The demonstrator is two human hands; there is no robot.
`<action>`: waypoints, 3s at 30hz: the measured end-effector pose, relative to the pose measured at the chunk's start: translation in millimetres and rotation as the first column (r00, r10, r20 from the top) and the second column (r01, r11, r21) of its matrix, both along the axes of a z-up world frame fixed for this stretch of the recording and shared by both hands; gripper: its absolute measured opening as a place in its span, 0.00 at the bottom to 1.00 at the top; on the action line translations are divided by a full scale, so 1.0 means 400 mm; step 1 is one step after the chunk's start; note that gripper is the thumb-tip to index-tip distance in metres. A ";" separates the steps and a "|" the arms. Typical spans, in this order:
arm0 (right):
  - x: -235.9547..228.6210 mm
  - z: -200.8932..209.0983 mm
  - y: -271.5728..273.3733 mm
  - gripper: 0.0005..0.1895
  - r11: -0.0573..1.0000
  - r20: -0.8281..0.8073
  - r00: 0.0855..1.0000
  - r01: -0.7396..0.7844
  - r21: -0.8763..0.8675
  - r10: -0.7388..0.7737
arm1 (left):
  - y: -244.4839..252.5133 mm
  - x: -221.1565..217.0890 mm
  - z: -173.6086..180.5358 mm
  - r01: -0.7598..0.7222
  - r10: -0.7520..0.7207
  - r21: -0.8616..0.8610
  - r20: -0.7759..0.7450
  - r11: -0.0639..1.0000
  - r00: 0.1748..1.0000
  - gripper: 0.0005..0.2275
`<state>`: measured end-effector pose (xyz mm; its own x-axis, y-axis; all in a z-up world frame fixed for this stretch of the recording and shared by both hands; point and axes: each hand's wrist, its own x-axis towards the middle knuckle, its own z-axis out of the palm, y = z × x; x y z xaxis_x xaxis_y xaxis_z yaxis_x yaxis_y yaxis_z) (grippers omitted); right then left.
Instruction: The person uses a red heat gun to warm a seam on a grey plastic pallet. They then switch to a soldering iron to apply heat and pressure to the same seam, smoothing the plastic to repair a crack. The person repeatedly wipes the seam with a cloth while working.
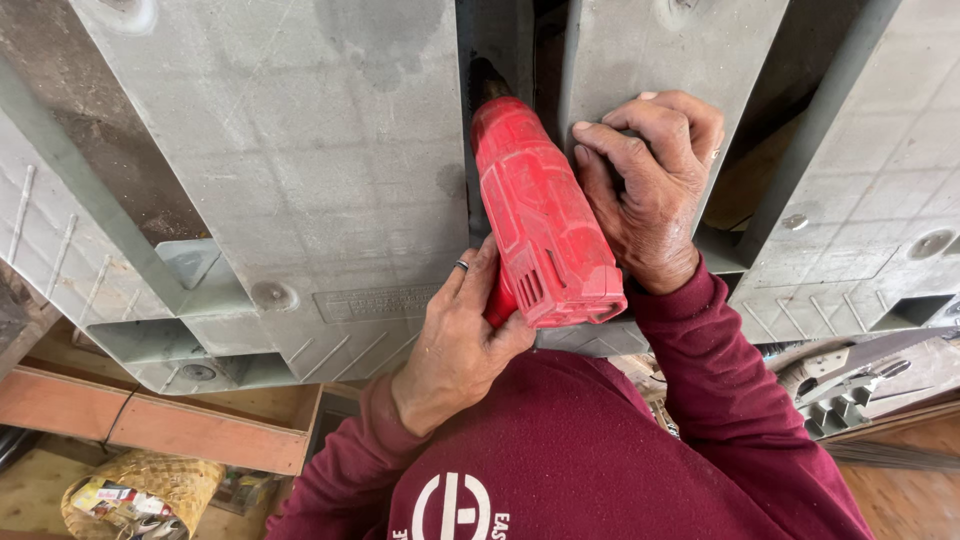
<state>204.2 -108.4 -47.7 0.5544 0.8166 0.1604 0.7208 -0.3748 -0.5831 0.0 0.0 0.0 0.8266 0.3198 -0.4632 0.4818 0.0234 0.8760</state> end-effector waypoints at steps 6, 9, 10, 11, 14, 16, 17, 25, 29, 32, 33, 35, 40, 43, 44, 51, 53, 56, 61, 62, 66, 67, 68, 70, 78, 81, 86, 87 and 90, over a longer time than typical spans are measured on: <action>0.001 -0.007 -0.001 0.14 1.000 0.011 1.000 0.006 0.009 -0.006 | 0.024 0.020 0.008 -0.026 0.027 -0.023 0.052 0.999 0.998 0.33; -0.001 -0.006 -0.002 0.14 1.000 0.006 1.000 0.011 0.007 -0.011 | 0.025 0.026 0.007 -0.027 0.027 -0.013 0.034 1.000 0.999 0.33; -0.001 -0.007 -0.001 0.14 1.000 0.007 1.000 0.012 0.012 -0.012 | 0.025 0.027 0.006 -0.029 0.029 -0.012 0.045 1.000 0.999 0.33; -0.002 -0.009 0.001 0.14 1.000 0.008 1.000 0.014 0.017 -0.014 | 0.024 0.028 0.004 -0.030 0.031 -0.010 0.056 0.999 0.998 0.33; -0.001 -0.008 0.000 0.14 1.000 -0.002 1.000 0.015 0.017 -0.015 | 0.021 0.027 0.002 -0.033 0.034 -0.017 0.051 0.999 0.998 0.32; -0.001 -0.007 0.000 0.14 1.000 -0.003 1.000 0.015 0.015 -0.015 | 0.020 0.027 0.000 -0.034 0.035 -0.020 0.040 0.999 0.999 0.32; -0.001 -0.007 0.000 0.14 1.000 0.000 1.000 0.015 0.013 -0.015 | 0.019 0.027 -0.001 -0.034 0.035 -0.021 0.036 0.999 0.999 0.32; -0.003 -0.006 0.000 0.14 1.000 -0.001 1.000 0.020 0.009 -0.020 | 0.019 0.024 -0.005 -0.023 0.023 -0.012 0.050 1.000 0.998 0.33; -0.001 -0.003 0.001 0.14 1.000 -0.003 1.000 0.016 0.014 -0.015 | 0.024 0.031 -0.002 -0.023 0.023 -0.003 0.056 1.000 0.998 0.33; 0.000 0.000 -0.003 0.13 1.000 -0.011 1.000 0.011 0.016 -0.011 | 0.033 0.034 0.013 -0.043 0.035 0.081 0.098 0.996 0.995 0.30; 0.003 -0.001 -0.005 0.13 1.000 -0.012 1.000 0.014 0.018 -0.014 | 0.039 0.035 0.019 -0.049 0.034 0.121 0.125 0.991 0.992 0.28; 0.006 -0.003 -0.007 0.15 0.999 -0.001 1.000 0.005 0.035 -0.005 | 0.046 0.037 0.039 -0.175 0.164 -0.215 -0.069 0.961 0.984 0.24; 0.009 0.003 -0.009 0.13 0.995 0.041 0.999 -0.008 0.099 0.004 | 0.069 0.039 0.101 -0.378 0.274 -0.558 -0.264 0.739 0.925 0.16; 0.008 0.013 -0.013 0.14 0.991 0.047 0.999 -0.007 0.130 0.001 | 0.086 0.047 0.143 -0.391 0.291 -0.573 -0.261 0.721 0.920 0.17; 0.007 0.015 -0.017 0.13 0.991 0.038 0.999 0.001 0.131 -0.006 | 0.096 0.050 0.152 -0.363 0.268 -0.567 -0.246 0.739 0.931 0.18; -0.022 -0.002 -0.024 0.09 0.974 -0.133 0.990 0.074 0.216 -0.046 | 0.141 0.066 0.171 -0.233 0.141 -0.484 -0.219 0.843 0.965 0.21; -0.036 -0.013 -0.027 0.03 0.985 -0.124 0.986 0.126 0.118 -0.112 | 0.159 0.070 0.165 -0.158 0.060 -0.451 -0.224 0.878 0.973 0.23; -0.090 -0.011 -0.055 0.09 0.976 -0.114 0.980 0.177 0.126 -0.163 | 0.190 0.082 0.153 -0.053 -0.052 -0.451 -0.217 0.891 0.975 0.25; -0.188 0.014 -0.048 0.19 0.963 0.147 0.953 0.251 0.097 -0.263 | 0.230 0.065 0.129 0.053 -0.131 -0.460 -0.139 0.887 0.982 0.26; -0.202 0.019 -0.042 0.19 0.956 0.204 0.934 0.282 0.079 -0.293 | 0.236 0.057 0.128 0.067 -0.138 -0.462 -0.122 0.884 0.983 0.26; -0.240 0.027 -0.030 0.19 0.910 0.384 0.832 0.409 0.062 -0.400 | 0.243 0.059 0.121 0.066 -0.141 -0.508 -0.110 0.859 0.984 0.26; -0.245 0.022 -0.032 0.18 0.905 0.316 0.852 0.423 0.053 -0.417 | 0.245 0.058 0.118 0.077 -0.152 -0.509 -0.107 0.857 0.983 0.26; -0.244 0.015 -0.038 0.18 0.899 0.247 0.867 0.436 0.044 -0.433 | 0.248 0.059 0.113 0.088 -0.162 -0.510 -0.104 0.856 0.981 0.26; -0.254 -0.002 -0.045 0.17 0.888 0.170 0.872 0.457 0.053 -0.459 | 0.252 0.051 0.106 0.103 -0.180 -0.513 -0.102 0.852 0.978 0.27; -0.262 -0.035 -0.061 0.10 0.849 0.129 0.842 0.503 0.163 -0.524 | 0.248 0.049 0.073 0.139 -0.205 -0.528 -0.068 0.838 0.976 0.26; -0.263 -0.042 -0.060 0.11 0.837 0.098 0.835 0.523 0.160 -0.541 | 0.246 0.053 0.064 0.146 -0.218 -0.547 -0.068 0.824 0.974 0.26; -0.266 -0.045 -0.058 0.08 0.822 0.107 0.820 0.543 0.172 -0.563 | 0.253 0.053 0.060 0.165 -0.233 -0.522 -0.066 0.837 0.970 0.25; -0.266 -0.043 -0.059 0.09 0.822 0.107 0.819 0.543 0.172 -0.564 | 0.252 0.054 0.061 0.165 -0.233 -0.515 -0.070 0.841 0.970 0.25; -0.265 -0.039 -0.059 0.07 0.827 0.128 0.822 0.530 0.188 -0.555 | 0.250 0.055 0.066 0.177 -0.240 -0.502 -0.063 0.847 0.969 0.26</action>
